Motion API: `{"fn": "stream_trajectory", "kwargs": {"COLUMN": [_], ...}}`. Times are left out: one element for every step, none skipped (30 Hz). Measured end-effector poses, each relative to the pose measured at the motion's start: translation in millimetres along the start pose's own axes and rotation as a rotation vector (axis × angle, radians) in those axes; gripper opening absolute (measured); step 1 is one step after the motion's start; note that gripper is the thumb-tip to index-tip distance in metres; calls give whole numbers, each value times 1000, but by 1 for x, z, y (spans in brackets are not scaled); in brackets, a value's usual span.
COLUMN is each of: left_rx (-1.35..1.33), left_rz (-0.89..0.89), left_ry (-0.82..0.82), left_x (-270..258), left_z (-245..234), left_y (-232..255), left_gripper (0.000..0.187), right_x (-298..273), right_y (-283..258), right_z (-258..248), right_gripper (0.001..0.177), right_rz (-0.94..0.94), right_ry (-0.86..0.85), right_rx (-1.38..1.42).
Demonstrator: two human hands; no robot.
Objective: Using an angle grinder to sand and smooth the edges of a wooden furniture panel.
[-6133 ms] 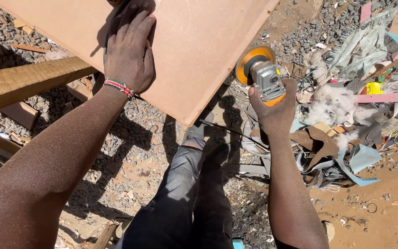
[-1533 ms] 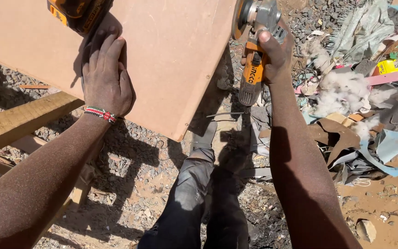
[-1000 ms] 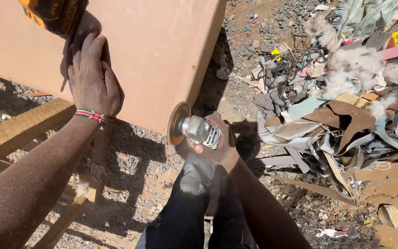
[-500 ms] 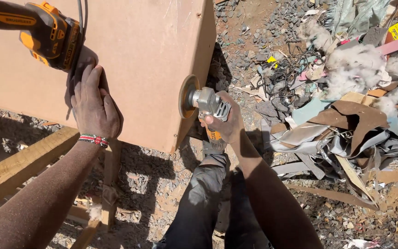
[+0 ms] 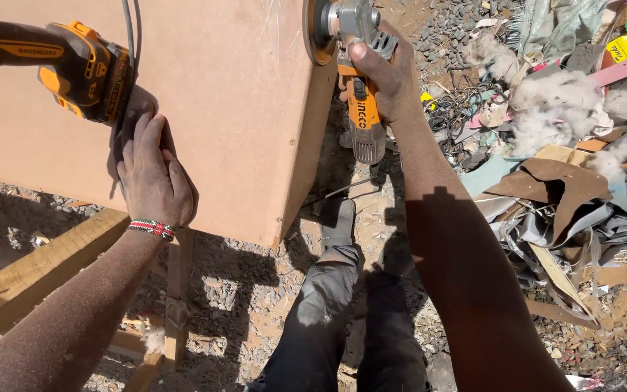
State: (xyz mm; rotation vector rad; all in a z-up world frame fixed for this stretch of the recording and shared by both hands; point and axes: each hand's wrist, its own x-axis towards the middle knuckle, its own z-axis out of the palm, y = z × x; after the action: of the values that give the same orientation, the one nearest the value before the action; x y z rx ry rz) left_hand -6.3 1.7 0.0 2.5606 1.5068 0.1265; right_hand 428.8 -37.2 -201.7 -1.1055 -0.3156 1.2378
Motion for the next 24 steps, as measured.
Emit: {"fn": "stream_trajectory", "kwargs": {"left_rx": [-2,-4,-7,0,10,11,2,-8,-5,-10,-14,-10,-15,-20,-26,-18,-10,-16,12,39,38,28,17,15], "left_rz": [3,5,7,3,-4,-5,3,10,10,1,-7,-6,-12,-19,-15,-8,-4,-2,-6,-11,-17,-23,-29,-35], "left_ry": [7,14,20,16,7,9,18,27,25,13,0,-1,-3,-4,-7,-8,1,7,-7,-21,-21,-38,-51,-47], "left_x": [0,1,1,1,-1,-1,0,0,1,2,3,2,2,3,1,0,1,2,-1,-4,-4,-5,-4,-3], "left_z": [0,-1,1,2,2,0,-1,-1,-1,-1,-1,-3,-2,-2,-2,-2,0,7,12,17,15,13,12,16], "left_y": [2,4,3,2,1,2,4,6,5,5,3,3,3,4,3,1,-1,-7,-15,-22,-23,-23,-22,-20], "left_gripper": [75,73,73,74,75,75,72,69,69,71,74,74,73,73,73,73,73,73,78,83,83,82,81,81], "right_x": [-9,-17,-37,-56,-79,-80,-81,-83,-67,-52,-36,-22,-11,1,-14,-30,-40,-60,-82,-104,-119,-135,-149,-132], "right_y": [3,5,-2,-8,-13,-20,-27,-33,-35,-36,-37,-35,-35,-34,-45,-55,-67,-80,-90,-99,-100,-100,-102,-107], "right_z": [0,-1,5,10,18,21,24,26,22,18,15,9,1,-7,-4,1,7,14,23,32,40,49,55,49], "right_gripper": [133,132,132,116,101,101,113,126,126,115,105,105,97,92,92,100,114,114,84,61,61,61,61,61], "right_rz": [5,10,4,-32,-63,-64,12,89,91,0,-92,-92,-170,-248,-248,-170,-92,-99,-158,-215,-213,-161,-112,-113], "right_ry": [-2,-3,-4,-42,-81,-83,-72,-60,-61,-54,-46,-45,-166,-286,-280,-142,-4,-3,-120,-236,-242,-265,-290,-297], "right_rx": [-75,-151,-154,-195,-233,-233,-233,-234,-231,-280,-327,-322,-235,-147,-152,-463,-772,-779,-701,-621,-623,-644,-666,-670]}}
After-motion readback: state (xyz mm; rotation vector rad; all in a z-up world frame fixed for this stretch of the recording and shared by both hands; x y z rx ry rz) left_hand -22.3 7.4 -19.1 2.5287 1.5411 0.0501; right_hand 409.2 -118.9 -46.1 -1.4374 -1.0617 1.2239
